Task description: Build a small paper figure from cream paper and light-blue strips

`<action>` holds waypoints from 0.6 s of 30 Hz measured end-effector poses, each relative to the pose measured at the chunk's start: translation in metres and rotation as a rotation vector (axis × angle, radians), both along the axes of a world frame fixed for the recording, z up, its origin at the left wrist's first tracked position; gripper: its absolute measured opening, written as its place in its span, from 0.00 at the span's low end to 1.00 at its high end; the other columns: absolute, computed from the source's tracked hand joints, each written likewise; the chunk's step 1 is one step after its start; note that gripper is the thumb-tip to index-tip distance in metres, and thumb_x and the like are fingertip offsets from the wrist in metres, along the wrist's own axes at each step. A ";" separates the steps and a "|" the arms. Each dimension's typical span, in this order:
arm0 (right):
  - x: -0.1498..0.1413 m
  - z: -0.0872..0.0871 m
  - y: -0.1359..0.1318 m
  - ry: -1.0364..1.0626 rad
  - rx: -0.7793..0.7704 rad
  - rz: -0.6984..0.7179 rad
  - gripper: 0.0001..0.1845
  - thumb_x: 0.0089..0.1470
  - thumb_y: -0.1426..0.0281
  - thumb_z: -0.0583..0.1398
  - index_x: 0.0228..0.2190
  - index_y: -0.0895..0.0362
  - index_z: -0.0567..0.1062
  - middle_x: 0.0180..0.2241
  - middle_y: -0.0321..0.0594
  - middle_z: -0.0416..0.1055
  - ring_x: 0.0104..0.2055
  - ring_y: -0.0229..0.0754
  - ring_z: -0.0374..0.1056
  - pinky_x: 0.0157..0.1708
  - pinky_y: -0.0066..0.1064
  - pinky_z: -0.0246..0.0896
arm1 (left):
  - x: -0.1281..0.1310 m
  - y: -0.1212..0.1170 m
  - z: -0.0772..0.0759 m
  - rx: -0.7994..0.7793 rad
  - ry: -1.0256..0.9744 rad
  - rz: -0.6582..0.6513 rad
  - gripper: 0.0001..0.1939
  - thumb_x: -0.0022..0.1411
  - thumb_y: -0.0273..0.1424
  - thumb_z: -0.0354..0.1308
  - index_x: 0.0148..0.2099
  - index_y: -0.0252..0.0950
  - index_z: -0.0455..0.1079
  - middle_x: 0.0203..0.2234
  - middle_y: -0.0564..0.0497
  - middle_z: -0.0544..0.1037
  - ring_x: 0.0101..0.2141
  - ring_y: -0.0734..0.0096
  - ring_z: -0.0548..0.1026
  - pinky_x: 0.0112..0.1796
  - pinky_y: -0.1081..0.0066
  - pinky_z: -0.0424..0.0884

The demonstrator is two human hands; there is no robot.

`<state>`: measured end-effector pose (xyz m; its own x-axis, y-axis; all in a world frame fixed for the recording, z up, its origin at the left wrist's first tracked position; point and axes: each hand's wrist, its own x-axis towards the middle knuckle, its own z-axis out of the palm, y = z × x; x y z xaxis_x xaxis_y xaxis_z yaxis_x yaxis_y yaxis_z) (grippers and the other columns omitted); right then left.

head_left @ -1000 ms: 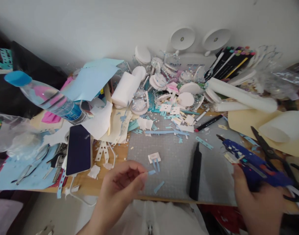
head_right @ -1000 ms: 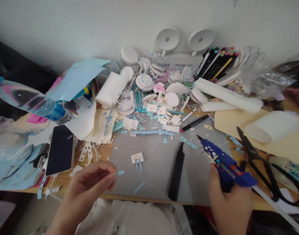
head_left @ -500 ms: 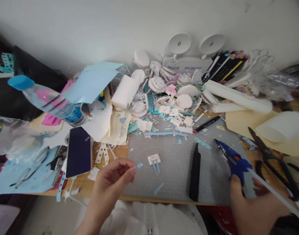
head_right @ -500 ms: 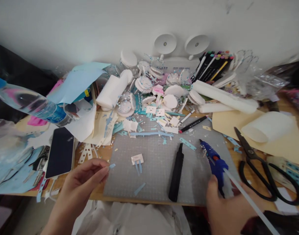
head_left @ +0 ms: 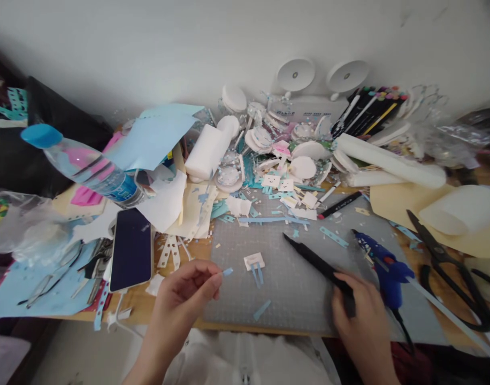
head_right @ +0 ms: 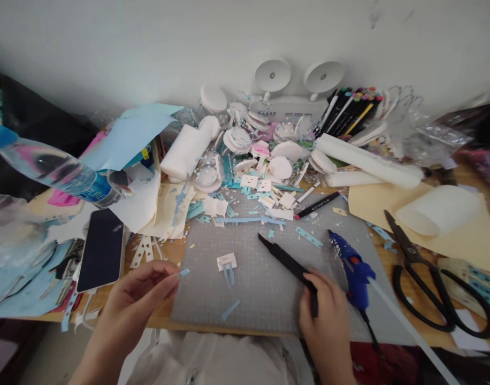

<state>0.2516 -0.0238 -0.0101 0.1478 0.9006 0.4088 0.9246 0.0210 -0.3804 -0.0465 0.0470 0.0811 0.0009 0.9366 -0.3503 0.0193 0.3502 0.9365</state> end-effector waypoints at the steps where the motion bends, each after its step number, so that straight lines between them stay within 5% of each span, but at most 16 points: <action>1: 0.002 0.003 0.003 -0.031 0.028 -0.022 0.12 0.59 0.70 0.54 0.45 0.58 0.70 0.45 0.50 0.69 0.48 0.53 0.66 0.48 0.50 0.63 | -0.002 0.000 -0.002 0.003 0.000 -0.022 0.06 0.57 0.34 0.64 0.31 0.37 0.75 0.22 0.55 0.74 0.24 0.77 0.70 0.28 0.79 0.66; 5: -0.019 0.018 0.021 -0.034 0.091 0.089 0.15 0.57 0.73 0.58 0.47 0.54 0.70 0.48 0.49 0.68 0.50 0.52 0.66 0.49 0.49 0.62 | -0.008 0.001 -0.007 0.009 0.009 -0.101 0.07 0.59 0.35 0.63 0.33 0.37 0.76 0.23 0.55 0.75 0.26 0.76 0.71 0.29 0.79 0.67; 10: -0.064 0.031 0.058 0.193 -0.261 0.574 0.19 0.60 0.73 0.56 0.53 0.53 0.67 0.50 0.48 0.65 0.53 0.50 0.62 0.53 0.46 0.61 | -0.011 -0.001 -0.006 0.015 0.031 -0.153 0.09 0.58 0.36 0.64 0.41 0.39 0.78 0.27 0.52 0.78 0.28 0.74 0.73 0.31 0.77 0.70; 13: -0.077 0.031 0.078 0.293 -0.413 0.636 0.17 0.58 0.75 0.57 0.49 0.56 0.70 0.50 0.49 0.64 0.54 0.53 0.59 0.54 0.50 0.57 | -0.017 -0.001 -0.005 0.011 0.054 -0.192 0.10 0.58 0.38 0.64 0.39 0.39 0.78 0.27 0.52 0.78 0.28 0.73 0.73 0.30 0.77 0.69; 18: -0.079 0.029 0.090 0.423 -0.457 0.632 0.08 0.54 0.78 0.58 0.37 0.56 0.72 0.43 0.46 0.66 0.49 0.51 0.59 0.51 0.48 0.56 | -0.026 0.004 0.000 0.022 0.052 -0.265 0.09 0.58 0.37 0.64 0.37 0.37 0.76 0.26 0.54 0.76 0.29 0.75 0.72 0.31 0.77 0.67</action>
